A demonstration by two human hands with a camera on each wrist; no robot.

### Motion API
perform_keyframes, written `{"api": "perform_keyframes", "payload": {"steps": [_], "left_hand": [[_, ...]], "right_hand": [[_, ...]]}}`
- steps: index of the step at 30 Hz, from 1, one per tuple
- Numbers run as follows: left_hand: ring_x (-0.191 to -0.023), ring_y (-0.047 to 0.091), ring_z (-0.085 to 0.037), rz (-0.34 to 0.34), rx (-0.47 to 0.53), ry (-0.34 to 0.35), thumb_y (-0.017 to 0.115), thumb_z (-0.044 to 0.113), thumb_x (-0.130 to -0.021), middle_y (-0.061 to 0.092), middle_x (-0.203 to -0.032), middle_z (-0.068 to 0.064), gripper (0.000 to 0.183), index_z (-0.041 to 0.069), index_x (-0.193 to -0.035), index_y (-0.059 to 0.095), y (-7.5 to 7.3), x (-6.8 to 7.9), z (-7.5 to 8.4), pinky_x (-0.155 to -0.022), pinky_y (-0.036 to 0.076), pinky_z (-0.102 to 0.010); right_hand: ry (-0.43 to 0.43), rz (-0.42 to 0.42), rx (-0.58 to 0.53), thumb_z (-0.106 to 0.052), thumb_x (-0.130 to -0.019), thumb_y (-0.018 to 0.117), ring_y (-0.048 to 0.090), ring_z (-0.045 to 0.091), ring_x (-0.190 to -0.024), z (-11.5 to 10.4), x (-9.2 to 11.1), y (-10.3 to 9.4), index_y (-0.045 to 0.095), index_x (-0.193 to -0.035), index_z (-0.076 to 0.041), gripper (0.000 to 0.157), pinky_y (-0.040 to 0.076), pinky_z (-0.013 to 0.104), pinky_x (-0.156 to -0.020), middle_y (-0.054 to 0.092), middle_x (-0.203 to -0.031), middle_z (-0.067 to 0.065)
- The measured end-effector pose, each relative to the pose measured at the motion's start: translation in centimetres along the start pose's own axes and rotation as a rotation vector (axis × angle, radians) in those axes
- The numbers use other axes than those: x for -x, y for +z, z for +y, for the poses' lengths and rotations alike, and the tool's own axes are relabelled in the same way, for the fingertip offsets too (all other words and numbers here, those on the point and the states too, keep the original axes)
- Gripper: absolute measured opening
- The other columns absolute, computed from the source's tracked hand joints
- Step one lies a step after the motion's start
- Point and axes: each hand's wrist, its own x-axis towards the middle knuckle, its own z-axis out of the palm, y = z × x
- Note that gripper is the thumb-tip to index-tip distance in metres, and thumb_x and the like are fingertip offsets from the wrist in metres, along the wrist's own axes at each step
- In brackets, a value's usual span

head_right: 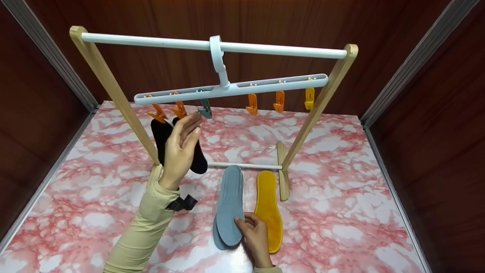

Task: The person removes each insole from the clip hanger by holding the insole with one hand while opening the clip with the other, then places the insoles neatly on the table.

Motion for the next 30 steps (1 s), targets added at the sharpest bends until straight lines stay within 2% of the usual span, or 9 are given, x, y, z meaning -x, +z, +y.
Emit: {"api": "perform_keyframes", "payload": {"steps": [4,11,21,30], "left_hand": [[-0.129,0.049,-0.026,0.003,0.000,0.001,0.051,0.008,-0.098,0.049,-0.137,-0.020,0.038,-0.007,-0.133,0.046,-0.03,0.05,0.11,-0.107,0.041,-0.041],[-0.128,0.050,-0.026,0.007,-0.006,0.001,0.052,0.008,-0.098,0.050,-0.137,-0.020,0.038,-0.008,-0.132,0.046,-0.04,0.04,0.11,-0.106,0.042,-0.031],[-0.128,0.050,-0.027,0.011,-0.004,0.004,0.052,0.008,-0.098,0.049,-0.137,-0.022,0.039,-0.008,-0.133,0.046,-0.11,0.13,0.10,-0.106,0.042,-0.041],[-0.127,0.051,-0.026,0.021,-0.001,0.000,0.053,0.008,-0.097,0.051,-0.137,-0.020,0.038,-0.007,-0.132,0.047,-0.16,0.23,-0.15,-0.106,0.042,-0.036]], "right_hand": [[0.008,-0.003,0.037,-0.013,-0.085,0.072,0.064,0.013,-0.076,0.05,0.14,0.02,0.062,-0.111,0.012,0.037,0.053,0.022,-0.069,0.071,-0.092,0.013],[0.000,-0.017,0.126,-0.014,-0.085,0.072,0.066,0.014,-0.077,0.14,0.40,0.02,0.063,-0.113,0.010,0.037,0.053,0.021,-0.069,0.071,-0.095,0.015],[0.025,-0.028,0.220,-0.019,-0.089,0.067,0.065,0.018,-0.084,-0.11,0.57,-0.09,0.060,-0.120,0.008,0.042,0.056,0.031,-0.078,0.070,-0.103,0.019],[-0.017,-0.002,0.236,-0.017,-0.090,0.065,0.062,0.017,-0.082,-0.56,0.90,-0.11,0.051,-0.134,0.002,0.050,0.054,0.025,-0.076,0.067,-0.102,0.014]]}}
